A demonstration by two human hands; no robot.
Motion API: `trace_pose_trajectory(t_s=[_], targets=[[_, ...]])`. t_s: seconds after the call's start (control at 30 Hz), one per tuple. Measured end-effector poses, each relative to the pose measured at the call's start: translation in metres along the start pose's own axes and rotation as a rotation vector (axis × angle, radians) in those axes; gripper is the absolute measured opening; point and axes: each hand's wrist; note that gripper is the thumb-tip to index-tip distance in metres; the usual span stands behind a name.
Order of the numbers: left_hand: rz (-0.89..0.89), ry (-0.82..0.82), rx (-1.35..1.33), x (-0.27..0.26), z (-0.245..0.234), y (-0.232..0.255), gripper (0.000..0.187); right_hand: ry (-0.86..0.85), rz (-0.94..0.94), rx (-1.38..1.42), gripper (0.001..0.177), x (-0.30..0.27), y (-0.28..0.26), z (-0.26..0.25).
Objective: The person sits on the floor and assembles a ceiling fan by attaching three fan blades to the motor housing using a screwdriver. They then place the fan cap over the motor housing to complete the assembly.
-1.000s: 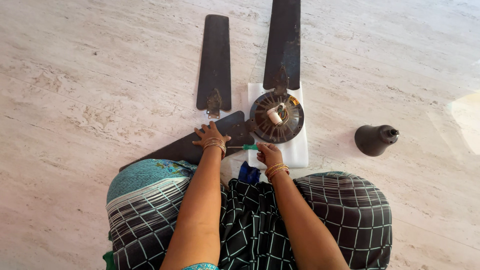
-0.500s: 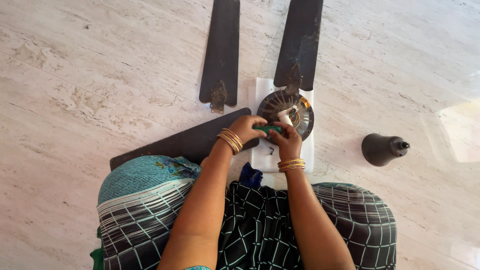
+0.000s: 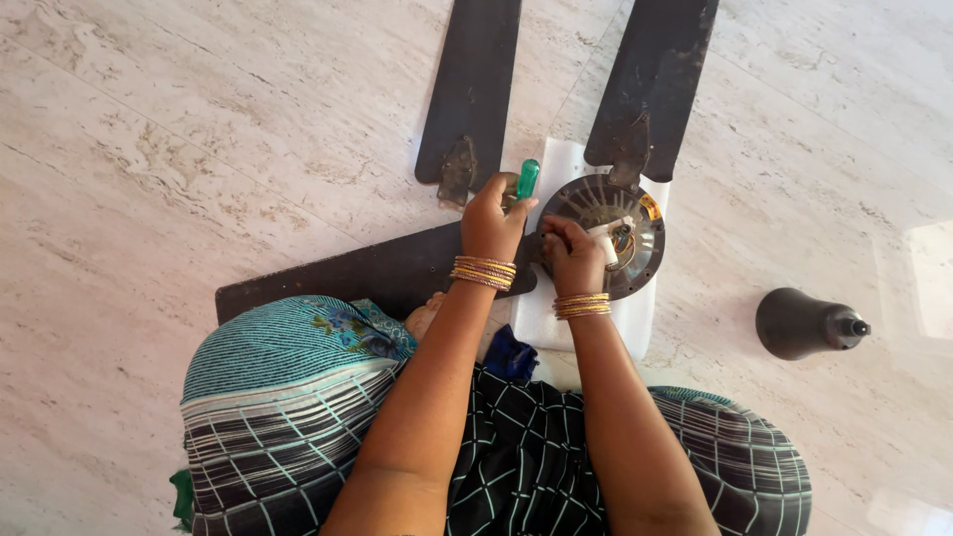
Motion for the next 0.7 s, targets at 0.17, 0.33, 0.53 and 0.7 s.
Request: trace_pose_trajectory(t_s=[0.17, 0.33, 0.53, 0.7], targets=[[0.033, 0.06, -0.176, 0.003, 0.006, -0.001, 0.026, 0.163, -0.357, -0.541, 0.027, 0.004, 0.011, 0.021], [0.009, 0.042, -0.242, 0.003, 0.012, 0.0, 0.025, 0.19, -0.286, -0.494, 0.02, 0.008, 0.026, 0.024], [-0.028, 0.025, -0.235, 0.001, 0.016, -0.003, 0.026, 0.214, -0.358, -0.533, 0.014, 0.008, 0.04, 0.025], [-0.018, 0.041, -0.217, 0.002, 0.018, -0.008, 0.027, 0.21, -0.336, -0.5, 0.013, 0.007, 0.043, 0.023]])
Point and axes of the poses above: each hand's wrist, its own x-axis towards the middle knuckle, its own z-axis out of the palm, y = z × x, and after that the axes turned 12 degrees about -y, right-handed
